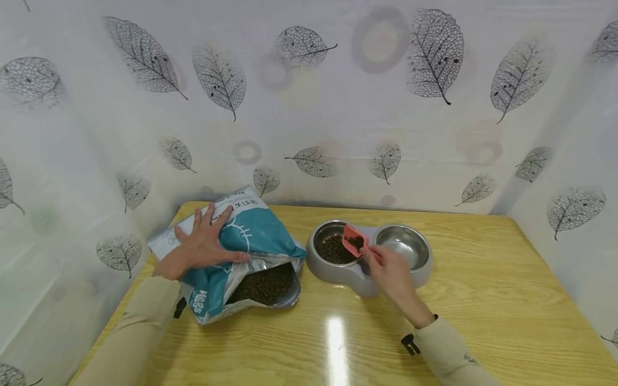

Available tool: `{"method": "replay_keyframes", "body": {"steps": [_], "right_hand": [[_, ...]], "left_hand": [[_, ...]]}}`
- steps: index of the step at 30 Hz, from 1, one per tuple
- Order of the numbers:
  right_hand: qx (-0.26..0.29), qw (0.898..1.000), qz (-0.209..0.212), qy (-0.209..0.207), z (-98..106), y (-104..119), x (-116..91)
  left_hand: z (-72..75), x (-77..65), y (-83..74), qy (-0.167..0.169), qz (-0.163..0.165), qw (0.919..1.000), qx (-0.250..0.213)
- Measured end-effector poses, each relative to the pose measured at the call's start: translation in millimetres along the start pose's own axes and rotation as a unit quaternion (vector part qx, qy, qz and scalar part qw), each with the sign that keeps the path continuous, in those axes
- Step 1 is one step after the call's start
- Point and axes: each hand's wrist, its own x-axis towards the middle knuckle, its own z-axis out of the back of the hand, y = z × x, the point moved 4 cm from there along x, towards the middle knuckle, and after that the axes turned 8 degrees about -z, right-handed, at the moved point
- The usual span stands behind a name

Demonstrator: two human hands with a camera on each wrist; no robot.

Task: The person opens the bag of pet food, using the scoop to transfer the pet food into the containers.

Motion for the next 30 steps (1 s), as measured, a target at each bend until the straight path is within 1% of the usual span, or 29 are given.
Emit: {"method": "replay_keyframes", "body": {"steps": [2, 4, 8, 9, 11, 15, 17, 22, 26, 28, 29, 30], "right_hand": [[-0.032, 0.999, 0.037, -0.015, -1, 3, 0], [-0.073, 0.995, 0.066, -0.023, -3, 6, 0], [-0.138, 0.986, 0.094, -0.021, -8, 11, 1], [-0.146, 0.984, 0.1, -0.018, -10, 13, 2], [-0.153, 0.982, 0.107, -0.007, -13, 16, 2], [-0.146, 0.983, 0.111, 0.016, -18, 22, 1], [-0.145, 0.983, 0.112, 0.019, -18, 23, 0], [-0.159, 0.978, 0.135, -0.01, -12, 21, 0], [-0.203, 0.967, 0.152, -0.037, -5, 20, 0], [-0.198, 0.968, 0.151, -0.039, -2, 19, 0], [-0.189, 0.971, 0.143, -0.033, -1, 18, 0], [-0.166, 0.977, 0.131, -0.021, 0, 18, 0]], "left_hand": [[0.2, 0.1, 0.3, -0.001, 0.0, 1.0, -0.002], [0.2, 0.2, 0.4, -0.002, -0.001, 1.0, -0.002], [0.2, 0.4, 0.5, -0.002, 0.0, 1.0, -0.003], [0.2, 0.4, 0.4, -0.002, 0.0, 1.0, -0.002], [0.3, 0.4, 0.3, -0.003, 0.0, 1.0, -0.003], [0.4, 0.1, 0.7, -0.002, 0.002, 1.0, -0.003], [0.2, 0.2, 0.3, -0.001, 0.002, 1.0, -0.002], [0.2, 0.5, -0.1, -0.001, 0.0, 1.0, 0.002], [1.0, 0.0, -0.8, 0.003, 0.002, 1.0, 0.002], [1.4, -0.3, -1.3, 0.004, 0.002, 1.0, 0.0], [1.4, -0.3, -1.4, 0.004, 0.002, 1.0, 0.0], [1.3, -0.3, -1.6, 0.004, 0.002, 1.0, 0.0]]}}
